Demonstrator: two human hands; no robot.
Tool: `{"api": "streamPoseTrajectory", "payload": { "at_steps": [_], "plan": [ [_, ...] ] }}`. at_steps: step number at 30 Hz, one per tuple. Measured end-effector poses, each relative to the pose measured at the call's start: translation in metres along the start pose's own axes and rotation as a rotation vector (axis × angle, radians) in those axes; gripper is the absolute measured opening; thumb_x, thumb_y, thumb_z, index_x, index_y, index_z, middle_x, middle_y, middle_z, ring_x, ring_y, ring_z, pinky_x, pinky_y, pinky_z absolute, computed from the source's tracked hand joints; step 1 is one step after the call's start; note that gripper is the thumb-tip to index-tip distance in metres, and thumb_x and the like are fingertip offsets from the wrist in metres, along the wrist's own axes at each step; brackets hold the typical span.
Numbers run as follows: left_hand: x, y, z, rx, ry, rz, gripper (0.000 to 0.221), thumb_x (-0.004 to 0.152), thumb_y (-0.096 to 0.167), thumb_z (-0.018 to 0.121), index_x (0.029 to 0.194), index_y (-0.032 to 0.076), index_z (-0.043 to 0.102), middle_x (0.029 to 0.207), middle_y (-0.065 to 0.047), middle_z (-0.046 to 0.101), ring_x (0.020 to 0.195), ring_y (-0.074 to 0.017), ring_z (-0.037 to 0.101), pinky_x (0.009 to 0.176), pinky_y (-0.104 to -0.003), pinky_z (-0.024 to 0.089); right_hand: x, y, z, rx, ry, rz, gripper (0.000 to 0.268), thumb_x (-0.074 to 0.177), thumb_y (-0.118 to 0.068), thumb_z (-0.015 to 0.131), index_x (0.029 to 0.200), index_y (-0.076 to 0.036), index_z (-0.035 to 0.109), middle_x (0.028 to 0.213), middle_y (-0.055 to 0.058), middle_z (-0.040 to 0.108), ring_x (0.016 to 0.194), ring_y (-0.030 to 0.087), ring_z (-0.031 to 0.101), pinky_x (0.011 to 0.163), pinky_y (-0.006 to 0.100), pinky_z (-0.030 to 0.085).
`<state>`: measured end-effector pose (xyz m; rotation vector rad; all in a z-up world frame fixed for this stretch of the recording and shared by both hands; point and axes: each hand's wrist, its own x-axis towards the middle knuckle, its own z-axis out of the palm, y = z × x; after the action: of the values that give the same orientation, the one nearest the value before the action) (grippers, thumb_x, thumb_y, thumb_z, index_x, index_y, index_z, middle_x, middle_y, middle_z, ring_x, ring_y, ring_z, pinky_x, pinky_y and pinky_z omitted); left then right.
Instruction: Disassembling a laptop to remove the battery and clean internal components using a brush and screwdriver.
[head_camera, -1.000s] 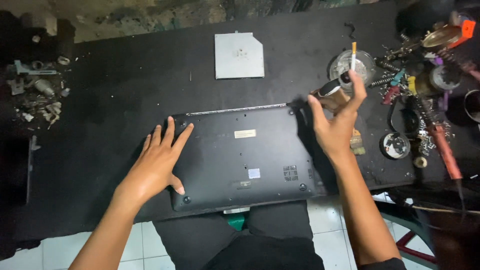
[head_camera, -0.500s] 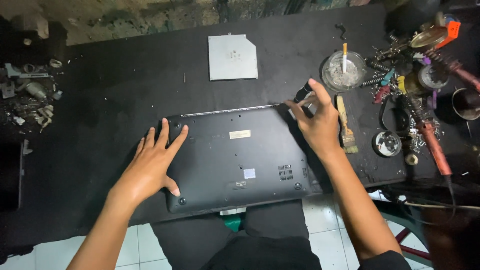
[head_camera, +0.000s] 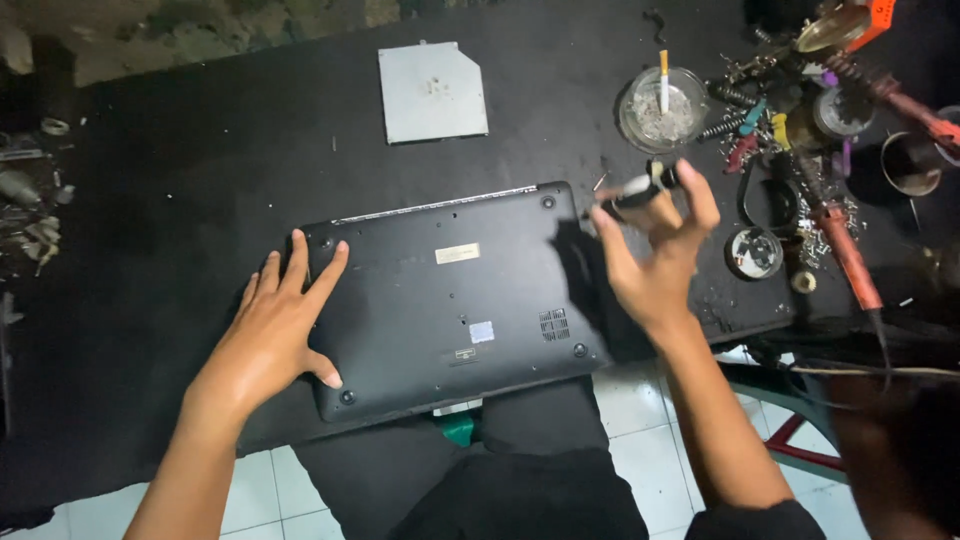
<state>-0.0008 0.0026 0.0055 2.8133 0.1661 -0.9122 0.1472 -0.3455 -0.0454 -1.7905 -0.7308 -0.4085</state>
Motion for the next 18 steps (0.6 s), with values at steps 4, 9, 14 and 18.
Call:
{"api": "streamPoseTrajectory", "payload": {
  "at_steps": [4, 9, 14, 18],
  "plan": [
    [0.001, 0.000, -0.001, 0.000, -0.002, 0.007, 0.161, 0.044, 0.022, 0.115, 0.168, 0.018, 0.011, 0.164, -0.039, 0.009, 0.145, -0.0634, 0.022, 0.116, -0.070, 0.021, -0.043, -0.013, -0.012, -0.015, 0.023, 0.108, 0.091, 0.091, 0.017, 0.074, 0.155, -0.006, 0.014, 0.116, 0.028, 0.069, 0.097, 0.038, 0.075, 0.085, 0.045, 0.064],
    [0.001, 0.000, 0.000, 0.019, 0.016, 0.015, 0.161, 0.043, 0.024, 0.115, 0.167, 0.016, 0.013, 0.163, -0.040, 0.013, 0.144, -0.0636, 0.025, 0.115, -0.071, 0.023, -0.083, -0.009, -0.024, -0.157, -0.011, 0.181, 0.086, 0.086, 0.012, 0.077, 0.148, 0.000, 0.020, 0.112, 0.026, 0.072, 0.094, 0.038, 0.076, 0.082, 0.045, 0.064],
    [0.002, -0.001, 0.001, 0.009, 0.010, 0.010, 0.159, 0.044, 0.022, 0.114, 0.168, 0.018, 0.013, 0.164, -0.039, 0.012, 0.145, -0.0631, 0.023, 0.116, -0.070, 0.022, -0.073, -0.018, -0.018, -0.254, -0.044, 0.041, 0.084, 0.079, 0.008, 0.086, 0.140, -0.006, 0.029, 0.104, 0.019, 0.074, 0.085, 0.035, 0.075, 0.073, 0.044, 0.062],
    [-0.001, 0.001, -0.002, -0.024, 0.002, 0.001, 0.159, 0.045, 0.021, 0.114, 0.168, 0.018, 0.013, 0.164, -0.039, 0.010, 0.146, -0.0631, 0.021, 0.116, -0.071, 0.020, -0.092, 0.000, -0.023, -0.339, -0.057, 0.066, 0.076, 0.074, 0.004, 0.093, 0.130, -0.009, 0.043, 0.098, 0.019, 0.074, 0.077, 0.036, 0.073, 0.063, 0.047, 0.058]
  ]
}}
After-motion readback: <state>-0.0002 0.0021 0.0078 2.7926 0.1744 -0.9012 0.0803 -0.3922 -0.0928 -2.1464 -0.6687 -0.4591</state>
